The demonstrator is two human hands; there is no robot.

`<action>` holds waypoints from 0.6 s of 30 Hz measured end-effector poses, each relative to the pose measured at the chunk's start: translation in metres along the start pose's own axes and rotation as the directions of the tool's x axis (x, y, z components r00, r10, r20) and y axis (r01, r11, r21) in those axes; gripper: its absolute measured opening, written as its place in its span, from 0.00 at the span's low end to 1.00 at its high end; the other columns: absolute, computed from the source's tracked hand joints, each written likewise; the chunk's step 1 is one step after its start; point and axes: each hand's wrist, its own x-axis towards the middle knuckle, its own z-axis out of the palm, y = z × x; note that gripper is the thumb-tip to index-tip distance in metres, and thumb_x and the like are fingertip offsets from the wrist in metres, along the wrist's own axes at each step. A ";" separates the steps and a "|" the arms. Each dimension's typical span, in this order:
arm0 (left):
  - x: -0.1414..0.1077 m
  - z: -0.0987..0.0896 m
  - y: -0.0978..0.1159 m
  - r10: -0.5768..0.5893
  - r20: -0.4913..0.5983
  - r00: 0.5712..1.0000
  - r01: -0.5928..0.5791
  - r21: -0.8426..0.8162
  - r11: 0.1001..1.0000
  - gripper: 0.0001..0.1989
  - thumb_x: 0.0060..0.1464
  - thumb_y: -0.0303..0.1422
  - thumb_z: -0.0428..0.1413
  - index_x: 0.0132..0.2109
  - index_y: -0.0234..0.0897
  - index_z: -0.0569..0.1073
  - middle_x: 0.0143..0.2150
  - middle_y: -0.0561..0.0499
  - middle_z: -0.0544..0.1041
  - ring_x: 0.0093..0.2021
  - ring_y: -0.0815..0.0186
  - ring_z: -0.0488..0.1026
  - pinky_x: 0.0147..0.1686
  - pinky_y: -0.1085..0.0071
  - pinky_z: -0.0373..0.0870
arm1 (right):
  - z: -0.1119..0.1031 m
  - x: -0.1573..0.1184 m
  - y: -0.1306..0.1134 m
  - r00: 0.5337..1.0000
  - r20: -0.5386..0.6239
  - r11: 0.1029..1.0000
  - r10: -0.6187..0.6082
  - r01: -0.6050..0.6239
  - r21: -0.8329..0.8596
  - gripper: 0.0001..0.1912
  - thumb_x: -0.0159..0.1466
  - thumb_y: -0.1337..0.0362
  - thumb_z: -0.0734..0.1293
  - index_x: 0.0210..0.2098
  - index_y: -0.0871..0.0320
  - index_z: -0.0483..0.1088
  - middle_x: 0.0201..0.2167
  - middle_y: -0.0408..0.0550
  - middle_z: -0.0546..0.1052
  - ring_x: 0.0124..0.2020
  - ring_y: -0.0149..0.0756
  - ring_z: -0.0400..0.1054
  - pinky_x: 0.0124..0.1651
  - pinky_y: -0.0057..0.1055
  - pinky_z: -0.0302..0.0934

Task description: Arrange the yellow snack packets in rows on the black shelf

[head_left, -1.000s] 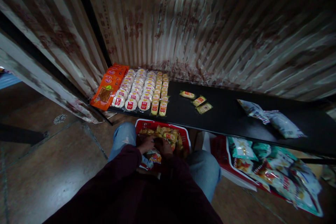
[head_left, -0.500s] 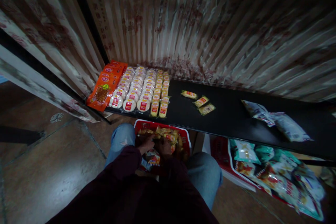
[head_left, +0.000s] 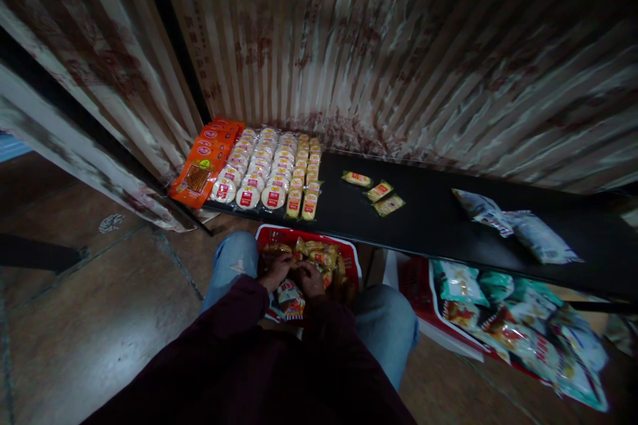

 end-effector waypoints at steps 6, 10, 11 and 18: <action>-0.012 -0.006 0.003 0.011 -0.075 0.997 -0.017 -0.082 0.996 0.11 0.43 0.31 0.64 0.37 0.34 0.78 0.38 0.47 0.79 0.44 0.60 0.74 0.50 0.65 0.66 | 0.000 -0.014 -0.005 0.994 0.041 0.995 -0.100 0.099 0.021 0.12 0.52 0.62 0.60 0.26 0.53 0.75 0.31 0.46 0.81 0.37 0.39 0.74 0.47 0.38 0.68; -0.017 -0.008 0.002 0.018 -0.070 0.997 -0.027 -0.132 0.991 0.14 0.41 0.29 0.64 0.40 0.34 0.78 0.42 0.46 0.79 0.47 0.59 0.73 0.53 0.64 0.65 | -0.001 -0.020 -0.004 0.980 0.043 0.980 -0.197 0.196 0.010 0.12 0.54 0.62 0.59 0.28 0.52 0.75 0.34 0.46 0.81 0.39 0.38 0.74 0.48 0.37 0.68; -0.017 -0.008 0.002 0.022 -0.061 0.998 -0.031 -0.148 0.988 0.14 0.41 0.27 0.64 0.40 0.35 0.78 0.43 0.46 0.79 0.47 0.59 0.74 0.53 0.64 0.65 | -0.001 -0.021 -0.005 0.979 0.037 0.980 -0.199 0.199 0.004 0.12 0.55 0.62 0.59 0.28 0.52 0.75 0.34 0.46 0.81 0.39 0.37 0.75 0.48 0.37 0.68; -0.024 -0.007 0.000 0.049 0.014 0.999 -0.043 -0.279 0.959 0.20 0.39 0.19 0.60 0.43 0.36 0.77 0.44 0.46 0.79 0.47 0.61 0.74 0.55 0.62 0.65 | -0.011 -0.020 -0.015 0.987 0.018 0.986 -0.163 0.163 -0.018 0.14 0.55 0.61 0.59 0.32 0.54 0.76 0.36 0.48 0.81 0.41 0.39 0.74 0.50 0.39 0.67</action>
